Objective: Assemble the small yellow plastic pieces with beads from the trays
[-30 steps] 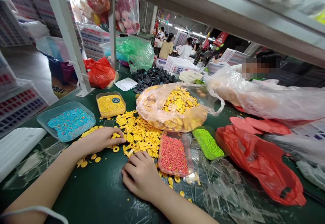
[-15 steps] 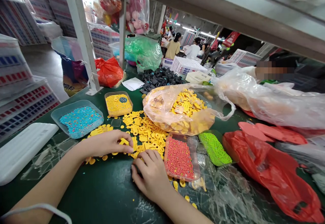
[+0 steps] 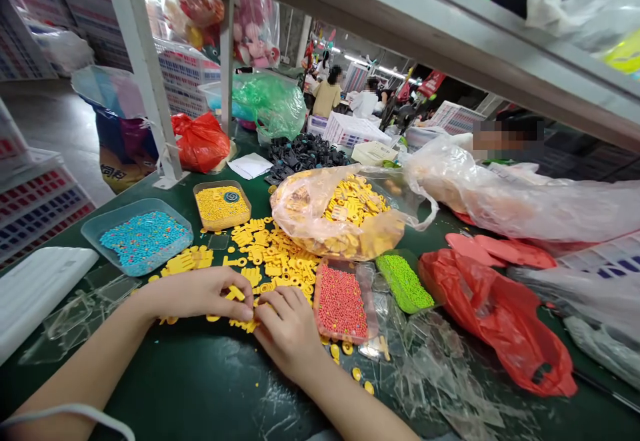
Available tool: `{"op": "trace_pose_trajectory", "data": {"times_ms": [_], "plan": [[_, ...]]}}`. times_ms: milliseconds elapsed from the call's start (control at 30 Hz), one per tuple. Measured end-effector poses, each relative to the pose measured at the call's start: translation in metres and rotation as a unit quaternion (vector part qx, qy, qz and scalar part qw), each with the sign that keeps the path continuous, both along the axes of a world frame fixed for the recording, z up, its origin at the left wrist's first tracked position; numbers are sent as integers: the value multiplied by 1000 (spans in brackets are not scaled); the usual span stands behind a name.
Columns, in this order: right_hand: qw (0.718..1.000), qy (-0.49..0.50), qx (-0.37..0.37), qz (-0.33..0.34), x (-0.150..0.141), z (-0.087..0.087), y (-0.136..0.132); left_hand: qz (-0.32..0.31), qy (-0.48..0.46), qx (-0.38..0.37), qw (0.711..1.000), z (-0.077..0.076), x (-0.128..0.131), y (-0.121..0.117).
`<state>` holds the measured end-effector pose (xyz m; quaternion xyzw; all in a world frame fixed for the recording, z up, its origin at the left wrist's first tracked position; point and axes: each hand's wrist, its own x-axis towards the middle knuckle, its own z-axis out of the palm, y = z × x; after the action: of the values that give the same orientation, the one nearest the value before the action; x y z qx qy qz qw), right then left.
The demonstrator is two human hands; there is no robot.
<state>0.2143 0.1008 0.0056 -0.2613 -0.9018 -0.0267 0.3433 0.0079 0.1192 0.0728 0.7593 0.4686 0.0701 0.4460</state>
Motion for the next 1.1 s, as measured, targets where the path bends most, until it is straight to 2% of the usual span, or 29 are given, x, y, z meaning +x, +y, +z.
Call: {"op": "trace_pose_trajectory", "data": {"times_ms": [100,200,367,467,567,700,833,933,1000,1100], "plan": [[1000,-4,4,4,1,1,0,64,-32,58,996,-1,-1,3],[999,-21,24,14,-1,2,-1,102,-57,77,990,-2,-1,5],[996,-75,33,44,-5,-1,-5,108,-90,79,987,-1,-3,5],[994,-85,39,52,-6,-3,-7,102,-78,75,989,1,-6,3],[993,-91,46,62,-5,-1,-8,126,-70,90,985,2,-8,-3],[995,-81,30,51,-3,4,-10,186,-150,109,965,-7,-11,-15],[994,-90,22,49,-1,6,-13,287,-207,58,934,-20,-16,-25],[991,-114,5,72,0,4,-12,349,-217,51,910,-27,-18,-27],[987,-130,-17,87,0,3,-12,343,-219,52,912,-29,-17,-27],[983,-147,-38,103,0,3,-12,290,-205,30,935,-32,-14,-28]]}}
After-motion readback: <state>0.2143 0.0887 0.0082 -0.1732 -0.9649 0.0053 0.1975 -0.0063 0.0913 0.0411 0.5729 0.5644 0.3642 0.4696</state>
